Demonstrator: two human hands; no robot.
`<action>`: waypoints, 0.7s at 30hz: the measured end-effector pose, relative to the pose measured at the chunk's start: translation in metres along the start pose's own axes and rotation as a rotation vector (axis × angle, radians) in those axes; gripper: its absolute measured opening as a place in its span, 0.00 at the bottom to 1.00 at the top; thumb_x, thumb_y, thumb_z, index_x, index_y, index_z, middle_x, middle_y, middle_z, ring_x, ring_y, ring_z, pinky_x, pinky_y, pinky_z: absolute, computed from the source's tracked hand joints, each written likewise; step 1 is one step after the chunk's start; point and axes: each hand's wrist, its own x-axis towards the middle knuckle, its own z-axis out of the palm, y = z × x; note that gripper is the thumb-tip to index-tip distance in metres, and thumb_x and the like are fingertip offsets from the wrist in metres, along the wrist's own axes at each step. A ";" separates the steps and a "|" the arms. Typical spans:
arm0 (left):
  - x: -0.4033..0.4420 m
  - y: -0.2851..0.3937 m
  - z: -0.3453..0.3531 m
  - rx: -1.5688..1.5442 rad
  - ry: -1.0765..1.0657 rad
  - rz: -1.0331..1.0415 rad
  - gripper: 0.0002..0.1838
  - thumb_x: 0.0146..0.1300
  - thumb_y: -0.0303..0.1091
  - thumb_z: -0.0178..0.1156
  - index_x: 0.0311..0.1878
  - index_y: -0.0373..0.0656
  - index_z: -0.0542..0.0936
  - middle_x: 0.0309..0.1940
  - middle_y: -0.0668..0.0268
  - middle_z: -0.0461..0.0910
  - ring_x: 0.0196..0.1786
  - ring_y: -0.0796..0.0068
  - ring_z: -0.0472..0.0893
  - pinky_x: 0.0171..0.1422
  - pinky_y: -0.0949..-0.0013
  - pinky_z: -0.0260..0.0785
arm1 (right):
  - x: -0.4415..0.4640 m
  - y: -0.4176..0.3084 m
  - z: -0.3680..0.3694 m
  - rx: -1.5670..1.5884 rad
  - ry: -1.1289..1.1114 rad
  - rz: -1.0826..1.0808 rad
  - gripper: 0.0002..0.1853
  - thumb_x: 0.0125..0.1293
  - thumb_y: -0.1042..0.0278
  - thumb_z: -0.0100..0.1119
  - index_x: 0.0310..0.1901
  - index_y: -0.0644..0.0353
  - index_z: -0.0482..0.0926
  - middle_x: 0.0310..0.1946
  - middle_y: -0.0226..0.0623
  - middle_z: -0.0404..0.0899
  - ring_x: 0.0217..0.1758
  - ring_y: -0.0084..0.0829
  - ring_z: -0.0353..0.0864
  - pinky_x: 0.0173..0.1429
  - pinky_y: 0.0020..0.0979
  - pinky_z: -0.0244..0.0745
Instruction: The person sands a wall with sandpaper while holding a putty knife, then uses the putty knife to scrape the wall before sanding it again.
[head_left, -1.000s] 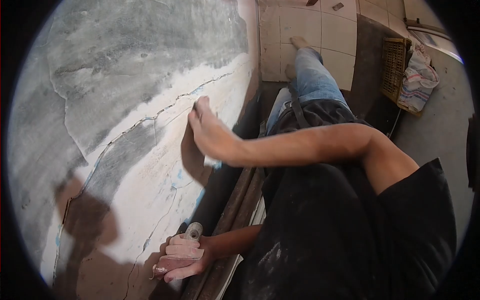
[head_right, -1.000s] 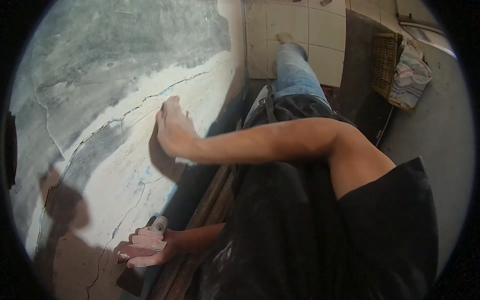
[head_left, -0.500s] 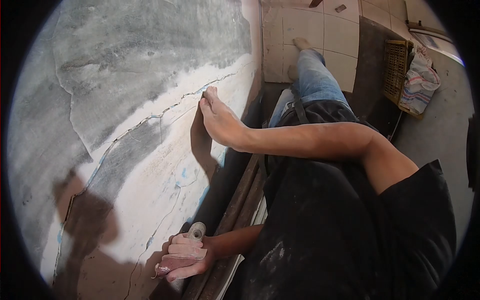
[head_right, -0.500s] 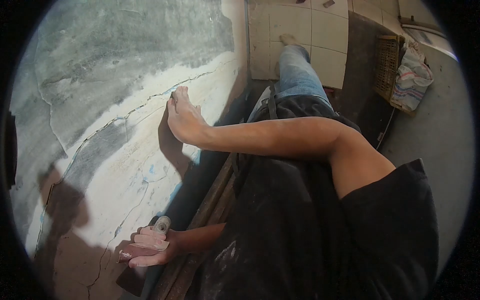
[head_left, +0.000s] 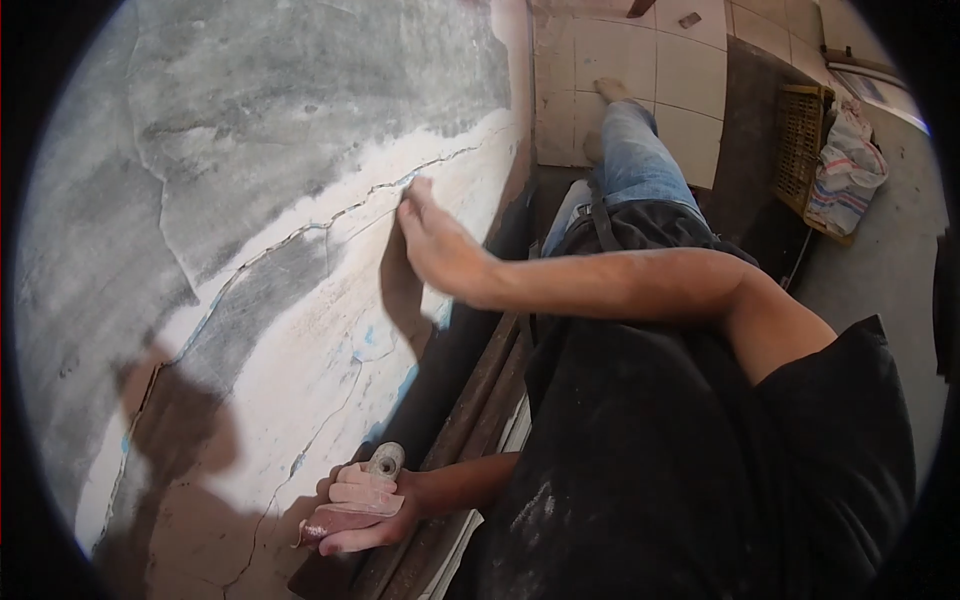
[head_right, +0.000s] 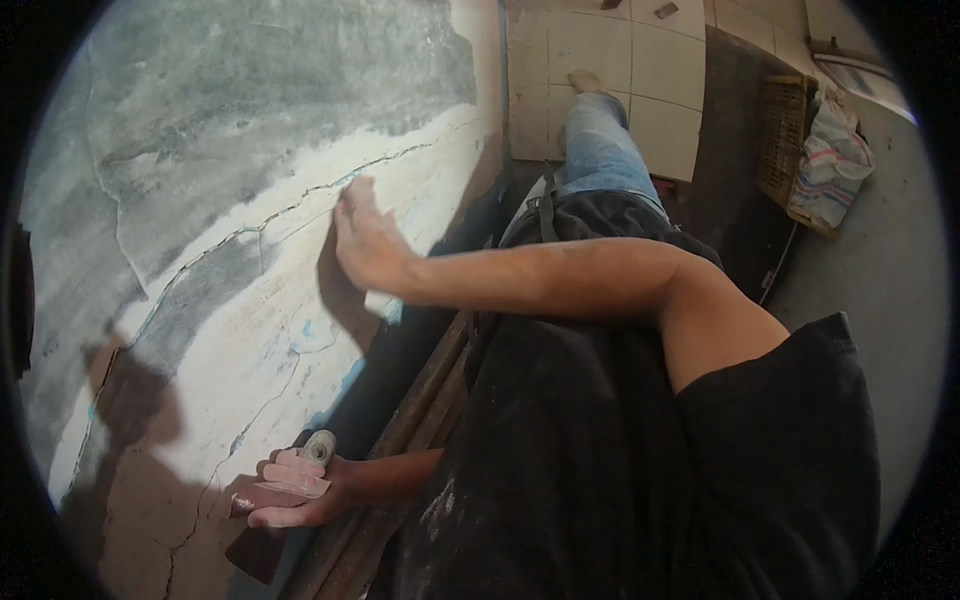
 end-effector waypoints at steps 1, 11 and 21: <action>0.002 0.005 -0.001 0.058 0.007 0.053 0.16 0.77 0.46 0.36 0.35 0.47 0.63 0.10 0.80 0.54 0.09 0.90 0.54 0.10 0.85 0.49 | 0.011 0.002 -0.005 -0.010 0.015 0.112 0.19 0.75 0.62 0.33 0.60 0.68 0.54 0.55 0.73 0.64 0.59 0.69 0.65 0.61 0.57 0.58; 0.004 -0.004 0.008 0.403 0.531 0.201 0.21 0.76 0.46 0.44 0.25 0.49 0.60 0.12 0.80 0.52 0.09 0.93 0.54 0.10 0.86 0.46 | 0.007 -0.016 0.007 -0.026 0.006 0.132 0.25 0.77 0.62 0.31 0.64 0.75 0.50 0.67 0.73 0.50 0.74 0.60 0.49 0.76 0.42 0.46; 0.005 -0.007 0.014 0.448 0.489 0.251 0.24 0.76 0.45 0.42 0.20 0.51 0.58 0.12 0.79 0.53 0.10 0.91 0.54 0.10 0.85 0.47 | 0.002 -0.021 0.008 -0.112 0.037 0.198 0.31 0.77 0.57 0.29 0.70 0.75 0.44 0.72 0.65 0.45 0.78 0.51 0.43 0.79 0.34 0.41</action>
